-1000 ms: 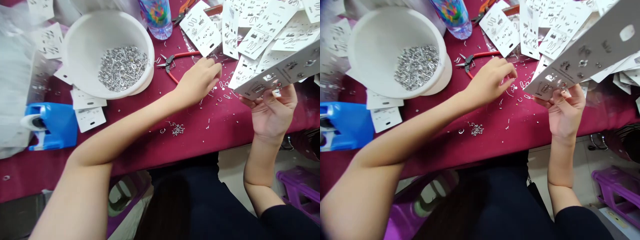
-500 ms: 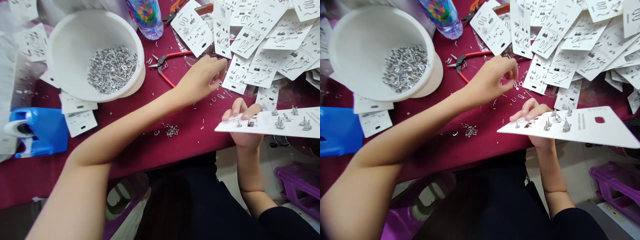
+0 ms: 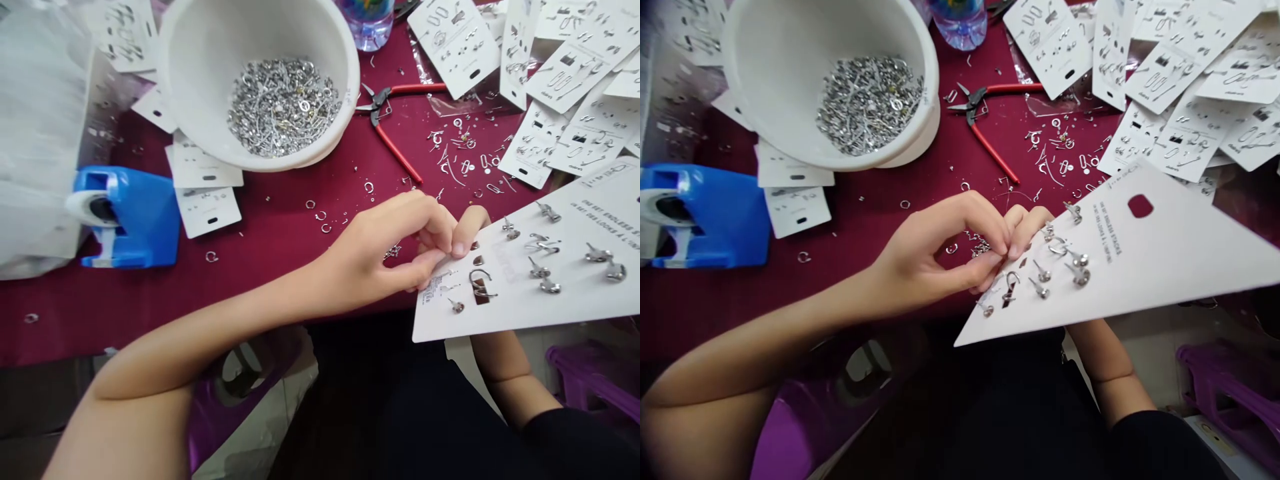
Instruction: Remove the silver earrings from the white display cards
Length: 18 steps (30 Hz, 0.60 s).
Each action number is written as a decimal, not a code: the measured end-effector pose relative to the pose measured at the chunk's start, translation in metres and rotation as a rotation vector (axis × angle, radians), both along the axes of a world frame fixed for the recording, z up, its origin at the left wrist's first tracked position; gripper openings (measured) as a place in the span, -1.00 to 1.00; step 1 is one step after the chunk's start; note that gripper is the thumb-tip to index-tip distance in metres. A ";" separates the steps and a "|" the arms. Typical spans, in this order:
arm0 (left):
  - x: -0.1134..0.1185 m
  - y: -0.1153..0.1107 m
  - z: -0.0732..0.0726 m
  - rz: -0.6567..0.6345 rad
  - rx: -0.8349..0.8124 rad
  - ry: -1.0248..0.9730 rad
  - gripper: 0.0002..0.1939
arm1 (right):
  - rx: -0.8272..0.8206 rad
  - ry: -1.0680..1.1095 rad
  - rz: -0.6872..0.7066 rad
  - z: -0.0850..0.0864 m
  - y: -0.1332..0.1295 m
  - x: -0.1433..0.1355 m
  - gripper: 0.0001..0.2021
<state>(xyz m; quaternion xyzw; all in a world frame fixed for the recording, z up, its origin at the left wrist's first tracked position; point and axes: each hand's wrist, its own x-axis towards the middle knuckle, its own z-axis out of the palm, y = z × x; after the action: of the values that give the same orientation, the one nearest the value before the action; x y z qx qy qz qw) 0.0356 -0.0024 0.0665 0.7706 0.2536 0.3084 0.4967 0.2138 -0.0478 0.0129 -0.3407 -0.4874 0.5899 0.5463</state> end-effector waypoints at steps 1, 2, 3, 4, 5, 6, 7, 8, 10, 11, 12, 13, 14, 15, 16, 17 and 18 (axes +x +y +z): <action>-0.004 -0.001 -0.002 0.002 0.004 -0.010 -0.92 | -0.011 0.015 -0.022 0.001 -0.001 -0.007 -0.59; -0.008 -0.002 -0.004 0.012 -0.002 -0.030 -0.92 | -0.022 0.037 -0.036 0.003 -0.002 -0.014 -0.60; -0.012 -0.002 -0.007 0.030 -0.012 -0.062 -0.92 | -0.047 0.045 -0.043 0.005 -0.003 -0.021 -0.61; -0.015 -0.002 -0.010 0.052 -0.023 -0.096 -0.92 | -0.070 0.053 -0.033 0.007 -0.003 -0.026 -0.62; -0.018 -0.001 -0.014 0.070 -0.036 -0.128 -0.93 | -0.085 0.067 -0.014 0.010 -0.002 -0.031 -0.64; -0.021 0.000 -0.018 0.083 -0.049 -0.157 -0.94 | -0.095 0.083 0.006 0.012 -0.001 -0.034 -0.68; -0.023 0.001 -0.021 0.091 -0.069 -0.173 -0.94 | -0.105 0.093 0.023 0.014 0.001 -0.037 -0.72; -0.026 0.002 -0.023 0.093 -0.093 -0.179 -0.94 | -0.116 0.097 0.037 0.016 0.002 -0.039 -0.75; -0.030 0.004 -0.026 0.081 -0.157 -0.175 -0.93 | -0.161 0.087 0.042 0.018 0.004 -0.041 -0.79; -0.031 0.006 -0.027 0.074 -0.189 -0.170 -0.93 | -0.186 0.080 0.040 0.018 0.005 -0.043 -0.80; -0.033 0.007 -0.027 0.067 -0.213 -0.166 -0.93 | -0.203 0.076 0.037 0.018 0.005 -0.044 -0.81; -0.034 0.009 -0.027 0.056 -0.226 -0.162 -0.92 | -0.212 0.075 0.034 0.018 0.005 -0.045 -0.83; -0.035 0.011 -0.027 0.043 -0.227 -0.156 -0.91 | -0.213 0.076 0.034 0.018 0.005 -0.046 -0.84; -0.036 0.012 -0.028 0.023 -0.226 -0.133 -0.88 | -0.212 0.075 0.030 0.017 0.005 -0.047 -0.86; -0.036 0.013 -0.029 0.000 -0.216 -0.105 -0.84 | -0.209 0.070 0.026 0.017 0.005 -0.048 -0.88; -0.036 0.014 -0.030 -0.018 -0.196 -0.068 -0.79 | -0.208 0.059 0.018 0.017 0.005 -0.048 -0.89; -0.036 0.015 -0.032 -0.007 -0.156 -0.020 -0.73 | -0.205 0.043 0.009 0.016 0.004 -0.048 -0.89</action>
<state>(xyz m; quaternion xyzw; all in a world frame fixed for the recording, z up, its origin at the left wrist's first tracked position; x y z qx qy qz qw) -0.0005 0.0125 0.0345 0.7273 0.2691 0.2936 0.5590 0.1654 -0.0435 0.0292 -0.3796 -0.4142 0.6463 0.5164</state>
